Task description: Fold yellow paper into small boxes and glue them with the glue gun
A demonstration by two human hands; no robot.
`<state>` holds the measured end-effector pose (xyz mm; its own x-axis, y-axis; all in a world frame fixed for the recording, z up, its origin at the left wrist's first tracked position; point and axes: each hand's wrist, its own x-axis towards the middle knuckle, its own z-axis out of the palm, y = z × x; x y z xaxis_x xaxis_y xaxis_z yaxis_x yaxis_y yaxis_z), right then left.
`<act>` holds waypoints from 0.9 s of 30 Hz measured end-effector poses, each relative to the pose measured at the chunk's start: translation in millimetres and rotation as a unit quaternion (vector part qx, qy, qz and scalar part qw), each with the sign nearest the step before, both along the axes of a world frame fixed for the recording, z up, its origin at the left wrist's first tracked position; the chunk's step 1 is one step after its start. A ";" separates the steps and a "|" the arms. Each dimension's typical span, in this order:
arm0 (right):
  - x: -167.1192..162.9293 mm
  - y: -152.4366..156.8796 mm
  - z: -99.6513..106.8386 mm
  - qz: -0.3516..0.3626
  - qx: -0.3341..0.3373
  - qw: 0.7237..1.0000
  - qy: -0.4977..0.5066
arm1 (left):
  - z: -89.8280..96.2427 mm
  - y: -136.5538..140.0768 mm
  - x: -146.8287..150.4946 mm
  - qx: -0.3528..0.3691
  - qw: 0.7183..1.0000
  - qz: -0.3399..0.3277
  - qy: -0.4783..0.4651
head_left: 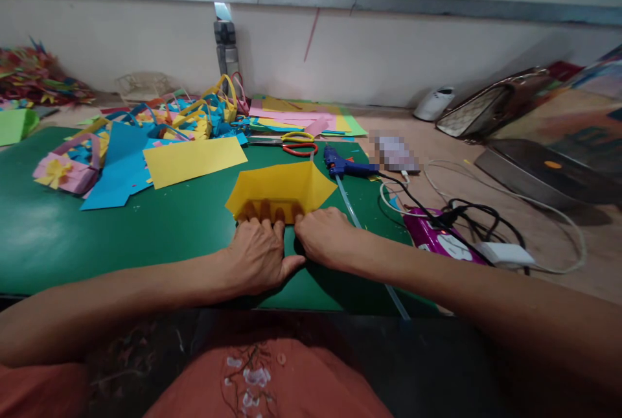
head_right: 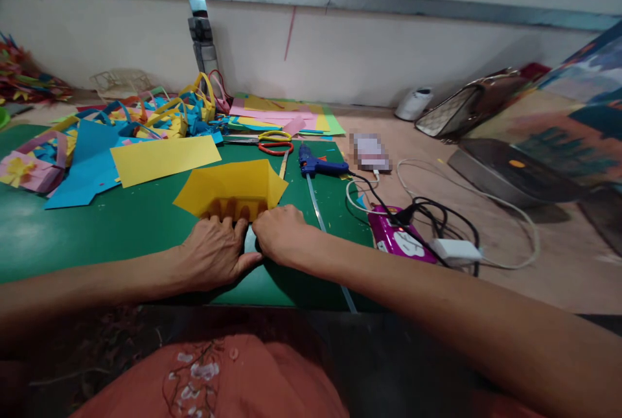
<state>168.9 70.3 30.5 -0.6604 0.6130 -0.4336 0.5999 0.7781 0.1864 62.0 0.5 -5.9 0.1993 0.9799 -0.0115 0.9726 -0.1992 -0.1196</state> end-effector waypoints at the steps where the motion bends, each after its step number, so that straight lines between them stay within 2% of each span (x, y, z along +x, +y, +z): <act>1: 0.1 -0.2 -0.2 -0.001 0.004 1.000 0.000 | 0.1 0.3 0.2 0.005 1.000 0.001 0.006; 9: -0.2 -1.2 -0.4 0.003 0.027 1.000 0.002 | 1.8 2.1 -0.2 -0.011 0.999 -0.004 0.031; 16: 0.4 1.0 -1.8 0.013 0.023 1.000 0.015 | -0.3 2.5 -0.1 0.012 0.998 -0.013 0.064; 27: 3.1 0.0 2.2 0.010 0.018 1.000 0.022 | 4.0 2.7 -1.0 -0.009 0.999 -0.025 0.042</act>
